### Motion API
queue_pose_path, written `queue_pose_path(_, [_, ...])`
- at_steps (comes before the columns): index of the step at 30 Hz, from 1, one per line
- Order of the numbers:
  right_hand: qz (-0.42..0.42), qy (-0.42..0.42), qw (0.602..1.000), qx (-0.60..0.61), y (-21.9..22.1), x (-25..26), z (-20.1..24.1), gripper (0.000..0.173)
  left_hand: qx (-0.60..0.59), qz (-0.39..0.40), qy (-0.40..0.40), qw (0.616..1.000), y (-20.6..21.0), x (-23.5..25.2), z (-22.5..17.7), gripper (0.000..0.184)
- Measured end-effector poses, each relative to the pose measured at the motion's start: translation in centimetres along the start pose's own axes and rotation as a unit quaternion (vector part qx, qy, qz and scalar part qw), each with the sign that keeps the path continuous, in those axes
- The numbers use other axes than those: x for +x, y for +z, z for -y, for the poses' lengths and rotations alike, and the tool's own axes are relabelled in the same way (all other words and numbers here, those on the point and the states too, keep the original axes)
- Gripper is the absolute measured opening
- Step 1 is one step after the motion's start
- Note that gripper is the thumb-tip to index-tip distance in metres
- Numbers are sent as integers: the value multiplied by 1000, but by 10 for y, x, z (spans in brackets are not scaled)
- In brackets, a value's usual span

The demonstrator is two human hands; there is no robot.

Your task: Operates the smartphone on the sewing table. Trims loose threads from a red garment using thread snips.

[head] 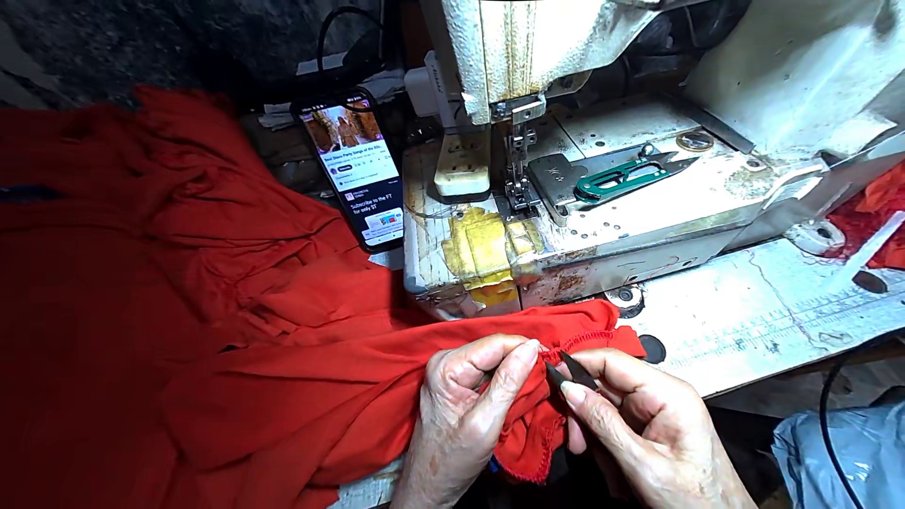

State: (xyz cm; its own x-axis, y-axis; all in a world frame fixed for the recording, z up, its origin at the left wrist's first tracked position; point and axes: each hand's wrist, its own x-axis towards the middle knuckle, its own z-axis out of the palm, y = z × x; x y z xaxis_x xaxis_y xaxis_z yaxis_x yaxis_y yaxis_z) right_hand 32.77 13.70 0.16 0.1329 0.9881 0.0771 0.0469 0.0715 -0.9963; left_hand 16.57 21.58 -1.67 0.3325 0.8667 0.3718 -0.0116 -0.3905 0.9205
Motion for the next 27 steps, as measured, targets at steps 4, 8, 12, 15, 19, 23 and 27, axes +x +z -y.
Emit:
queue_pose_path(4, [9, 0, 1000, -5, 0, 1, -1, 15, 5, 5, 12, 1000, -1, 0, 2, 22])
queue_pose_path(8, [-21, -98, 985, 138, 8, 2, -15, 11, -14, -7, 2, 1000, 0, 1, 0, 22])
queue_pose_path(12, [-40, -104, 982, 154, 7, 1, -13, 10, -26, -4, -2, 1000, -1, 0, 1, 22])
queue_pose_path(15, [-18, -61, 994, 92, 5, -2, -7, 12, -28, -7, 0, 1000, 0, 0, 0, 22])
queue_pose_path(19, [-18, -49, 998, 35, 6, -3, -7, 14, -27, -2, -2, 1000, -1, -1, 0, 22])
queue_pose_path(23, [-21, -23, 999, 22, 5, -2, -5, 14, -17, 1, 10, 1000, 0, 0, 1, 21])
queue_pose_path(27, [-10, -5, 1000, 0, 2, -1, -3, 17, -12, 0, 17, 1000, 0, -1, 2, 21])
